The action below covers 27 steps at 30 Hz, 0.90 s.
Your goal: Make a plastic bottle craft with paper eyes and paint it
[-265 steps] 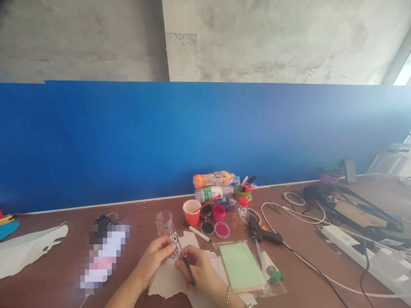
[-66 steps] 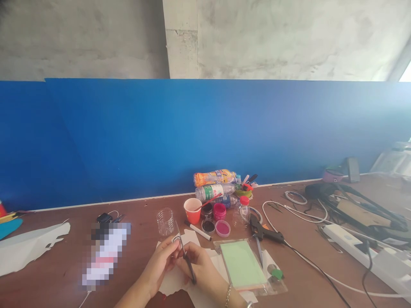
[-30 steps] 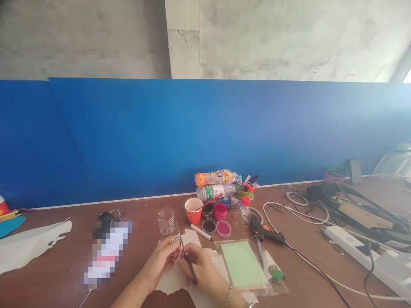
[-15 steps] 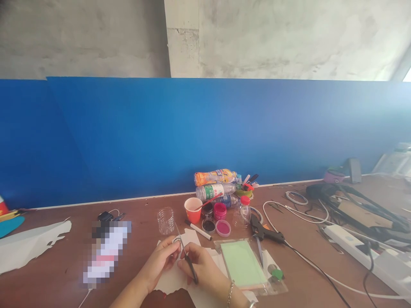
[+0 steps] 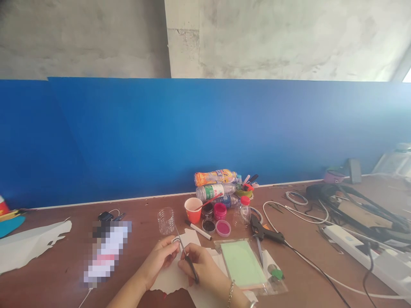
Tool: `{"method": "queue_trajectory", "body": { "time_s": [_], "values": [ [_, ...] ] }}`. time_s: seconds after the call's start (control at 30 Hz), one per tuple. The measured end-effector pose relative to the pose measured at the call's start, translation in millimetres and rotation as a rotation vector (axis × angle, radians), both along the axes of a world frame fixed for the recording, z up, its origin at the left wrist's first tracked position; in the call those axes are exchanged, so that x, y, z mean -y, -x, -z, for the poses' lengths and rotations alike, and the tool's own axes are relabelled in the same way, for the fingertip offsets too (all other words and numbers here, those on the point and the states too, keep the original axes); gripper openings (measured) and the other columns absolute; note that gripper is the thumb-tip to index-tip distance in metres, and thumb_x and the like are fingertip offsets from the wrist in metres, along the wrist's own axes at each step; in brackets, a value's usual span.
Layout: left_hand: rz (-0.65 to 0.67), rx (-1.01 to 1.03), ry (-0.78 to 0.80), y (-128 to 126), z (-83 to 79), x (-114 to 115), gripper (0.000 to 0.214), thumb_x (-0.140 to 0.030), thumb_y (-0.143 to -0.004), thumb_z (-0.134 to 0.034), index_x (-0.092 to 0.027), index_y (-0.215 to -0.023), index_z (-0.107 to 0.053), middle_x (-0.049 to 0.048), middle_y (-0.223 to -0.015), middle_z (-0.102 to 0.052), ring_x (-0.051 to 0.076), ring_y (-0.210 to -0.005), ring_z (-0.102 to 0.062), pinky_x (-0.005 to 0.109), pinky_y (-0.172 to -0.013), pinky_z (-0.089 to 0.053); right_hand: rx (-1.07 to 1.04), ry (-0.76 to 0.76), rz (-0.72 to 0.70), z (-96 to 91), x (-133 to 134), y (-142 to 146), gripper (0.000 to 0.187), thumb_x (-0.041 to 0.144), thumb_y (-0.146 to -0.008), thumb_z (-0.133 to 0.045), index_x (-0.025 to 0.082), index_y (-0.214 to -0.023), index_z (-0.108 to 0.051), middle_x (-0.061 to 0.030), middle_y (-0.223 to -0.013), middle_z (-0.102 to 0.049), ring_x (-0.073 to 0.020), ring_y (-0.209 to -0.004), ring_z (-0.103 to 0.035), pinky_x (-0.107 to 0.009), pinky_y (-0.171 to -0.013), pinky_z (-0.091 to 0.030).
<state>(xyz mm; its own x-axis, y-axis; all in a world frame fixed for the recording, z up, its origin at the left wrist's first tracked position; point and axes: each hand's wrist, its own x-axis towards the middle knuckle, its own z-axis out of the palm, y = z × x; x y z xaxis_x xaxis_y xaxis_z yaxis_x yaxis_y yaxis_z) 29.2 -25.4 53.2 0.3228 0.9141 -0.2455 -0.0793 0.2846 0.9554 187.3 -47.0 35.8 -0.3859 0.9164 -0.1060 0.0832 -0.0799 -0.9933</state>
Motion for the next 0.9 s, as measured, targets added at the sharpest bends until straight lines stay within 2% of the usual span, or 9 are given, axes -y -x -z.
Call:
{"method": "queue_trajectory", "body": {
  "time_s": [0.1,0.3,0.63,0.9],
  "values": [
    [0.009,-0.007,0.01,1.8,0.4,-0.7,0.034,-0.048,-0.065,-0.067,-0.018,-0.063,-0.051,-0.0067,-0.057,-0.046,0.008,-0.055,-0.032,0.02,-0.054,-0.023,0.0,0.004,-0.01,-0.2,-0.3,-1.0,0.014,0.027,-0.071,-0.058,0.019,-0.077,-0.048,0.0102,-0.049,-0.045,-0.0054,-0.035,-0.042,-0.017,-0.033,-0.025],
    [0.014,0.015,0.01,1.8,1.0,-0.3,0.03,-0.044,-0.065,-0.067,-0.018,-0.065,-0.054,-0.0066,-0.058,-0.048,0.008,-0.055,-0.032,0.021,-0.054,-0.023,-0.003,0.011,-0.018,-6.6,2.0,0.4,0.016,0.029,-0.07,-0.059,0.02,-0.076,-0.047,0.0109,-0.046,-0.044,-0.0046,-0.034,-0.037,-0.017,-0.033,-0.024],
    [0.008,0.039,0.019,0.8,1.4,-0.5,0.032,-0.044,-0.065,-0.067,-0.018,-0.06,-0.05,-0.0063,-0.056,-0.048,0.007,-0.053,-0.032,0.021,-0.052,-0.021,-0.022,-0.01,-0.021,-3.1,2.4,1.4,0.014,0.028,-0.072,-0.056,0.021,-0.075,-0.045,0.0108,-0.048,-0.044,-0.005,-0.036,-0.037,-0.018,-0.035,-0.023],
    [0.014,0.022,0.024,2.6,4.3,-2.6,0.03,-0.044,-0.065,-0.068,-0.018,-0.064,-0.054,-0.0063,-0.057,-0.048,0.008,-0.054,-0.034,0.021,-0.054,-0.023,0.035,-0.016,-0.033,-1.1,0.6,-0.4,0.01,0.025,-0.074,-0.055,0.02,-0.076,-0.046,0.0112,-0.047,-0.043,-0.0051,-0.035,-0.037,-0.018,-0.034,-0.023]
  ]
}}
